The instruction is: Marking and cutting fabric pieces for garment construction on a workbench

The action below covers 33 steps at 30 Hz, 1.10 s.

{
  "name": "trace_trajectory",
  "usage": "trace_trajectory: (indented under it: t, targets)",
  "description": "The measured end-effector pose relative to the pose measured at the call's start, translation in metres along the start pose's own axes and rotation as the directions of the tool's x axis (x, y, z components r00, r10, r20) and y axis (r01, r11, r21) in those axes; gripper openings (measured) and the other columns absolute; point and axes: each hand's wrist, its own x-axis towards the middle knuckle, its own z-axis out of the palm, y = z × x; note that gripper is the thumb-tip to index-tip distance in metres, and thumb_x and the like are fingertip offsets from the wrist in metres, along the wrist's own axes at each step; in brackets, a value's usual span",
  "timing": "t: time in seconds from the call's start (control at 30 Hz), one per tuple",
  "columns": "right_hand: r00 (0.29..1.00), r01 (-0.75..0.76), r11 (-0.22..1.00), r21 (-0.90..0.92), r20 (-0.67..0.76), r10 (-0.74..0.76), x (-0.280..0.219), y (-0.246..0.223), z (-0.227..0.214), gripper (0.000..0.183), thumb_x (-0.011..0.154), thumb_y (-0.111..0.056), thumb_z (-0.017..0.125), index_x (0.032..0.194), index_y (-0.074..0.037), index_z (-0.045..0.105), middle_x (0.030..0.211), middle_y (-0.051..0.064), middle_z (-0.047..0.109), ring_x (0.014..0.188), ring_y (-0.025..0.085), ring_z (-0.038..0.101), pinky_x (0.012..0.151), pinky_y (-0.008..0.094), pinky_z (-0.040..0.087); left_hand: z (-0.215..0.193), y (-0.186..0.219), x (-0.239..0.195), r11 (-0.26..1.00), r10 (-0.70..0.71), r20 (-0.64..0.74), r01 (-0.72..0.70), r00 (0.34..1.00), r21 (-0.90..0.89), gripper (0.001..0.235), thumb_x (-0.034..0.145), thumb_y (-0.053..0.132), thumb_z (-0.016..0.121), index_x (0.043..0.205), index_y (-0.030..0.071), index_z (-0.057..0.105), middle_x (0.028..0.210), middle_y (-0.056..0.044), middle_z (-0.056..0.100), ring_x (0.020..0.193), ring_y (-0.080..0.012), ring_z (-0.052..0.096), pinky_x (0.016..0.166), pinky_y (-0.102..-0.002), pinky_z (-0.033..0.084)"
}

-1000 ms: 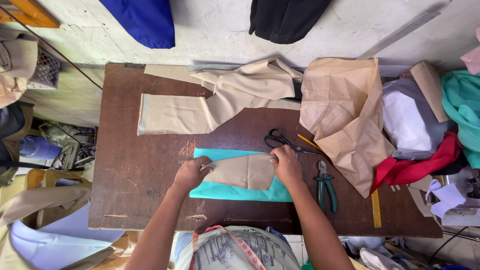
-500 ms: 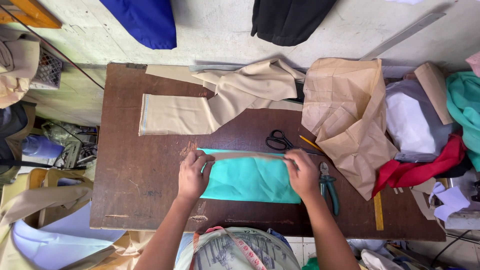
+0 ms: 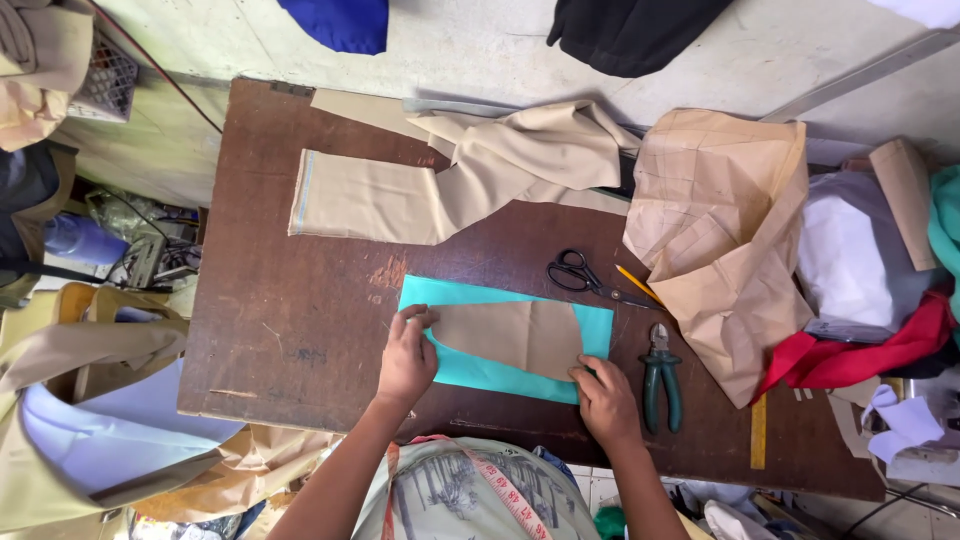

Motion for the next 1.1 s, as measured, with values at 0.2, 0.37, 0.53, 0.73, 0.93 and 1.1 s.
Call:
trace_trajectory:
  t: [0.2, 0.37, 0.53, 0.73, 0.93, 1.1]
  targets:
    - [0.99, -0.069, 0.997, 0.033, -0.12, 0.073, 0.019, -0.004, -0.018, 0.043, 0.085, 0.004, 0.051, 0.116, -0.015, 0.073, 0.121, 0.006, 0.064, 0.114, 0.032, 0.063, 0.096, 0.05, 0.052, -0.003, -0.005, 0.019, 0.826, -0.525, 0.117, 0.538, 0.843, -0.166, 0.033, 0.091, 0.013, 0.062, 0.124, 0.007, 0.056, 0.12, -0.012, 0.06, 0.082, -0.0273, 0.074, 0.082, -0.043, 0.058]
    - [0.883, -0.258, 0.954, 0.152, -0.365, 0.297, 0.093, -0.014, -0.031, 0.018, 0.101, -0.018, 0.066, 0.112, -0.007, 0.074, 0.089, 0.01, 0.064, 0.081, 0.03, 0.069, 0.071, 0.04, 0.058, 0.003, 0.004, 0.028, 0.813, -0.573, 0.175, 0.582, 0.801, -0.001, 0.051, 0.085, 0.03, 0.083, 0.122, 0.005, 0.059, 0.106, -0.009, 0.064, 0.085, -0.0266, 0.077, 0.076, -0.046, 0.065]
    - [0.67, -0.711, 0.686, 0.153, -0.15, 0.727, 0.183, 0.029, 0.012, 0.04, 0.094, -0.044, 0.076, 0.103, -0.006, 0.07, 0.094, 0.021, 0.074, 0.093, 0.04, 0.073, 0.068, 0.05, 0.062, 0.011, 0.001, 0.033, 0.795, -0.606, 0.187, 0.593, 0.773, 0.127, 0.043, 0.078, 0.022, 0.087, 0.111, 0.01, 0.063, 0.081, -0.001, 0.074, 0.089, -0.0294, 0.075, 0.083, -0.051, 0.061]
    - [0.653, -0.742, 0.647, 0.173, -0.029, 0.757, 0.196, 0.001, -0.011, 0.047, 0.087, -0.041, 0.081, 0.106, 0.0, 0.067, 0.096, 0.025, 0.071, 0.093, 0.044, 0.072, 0.068, 0.054, 0.063, 0.006, -0.009, 0.031, 0.723, -0.661, 0.231, 0.688, 0.714, -0.056, 0.043, 0.072, 0.013, 0.088, 0.11, 0.01, 0.068, 0.083, 0.0, 0.077, 0.078, -0.0144, 0.076, 0.075, -0.032, 0.063]
    - [0.778, -0.622, 0.782, -0.022, -0.131, 0.615, 0.144, -0.022, -0.006, 0.038, 0.083, -0.048, 0.079, 0.096, -0.014, 0.07, 0.082, 0.016, 0.074, 0.087, 0.043, 0.073, 0.079, 0.056, 0.057, 0.011, -0.016, 0.027, 0.72, -0.667, 0.23, 0.692, 0.709, -0.044, 0.043, 0.072, 0.013, 0.088, 0.11, 0.011, 0.069, 0.085, -0.001, 0.076, 0.078, -0.0132, 0.075, 0.074, -0.031, 0.062]
    - [0.762, -0.632, 0.775, 0.018, -0.171, 0.625, 0.11, -0.018, -0.006, 0.033, 0.084, -0.04, 0.079, 0.103, -0.014, 0.072, 0.079, 0.013, 0.073, 0.087, 0.041, 0.073, 0.079, 0.055, 0.058, -0.001, 0.001, 0.029, 0.763, -0.637, 0.23, 0.644, 0.736, 0.05, 0.045, 0.074, 0.018, 0.088, 0.114, 0.009, 0.068, 0.087, -0.004, 0.076, 0.086, -0.0213, 0.076, 0.082, -0.041, 0.062]
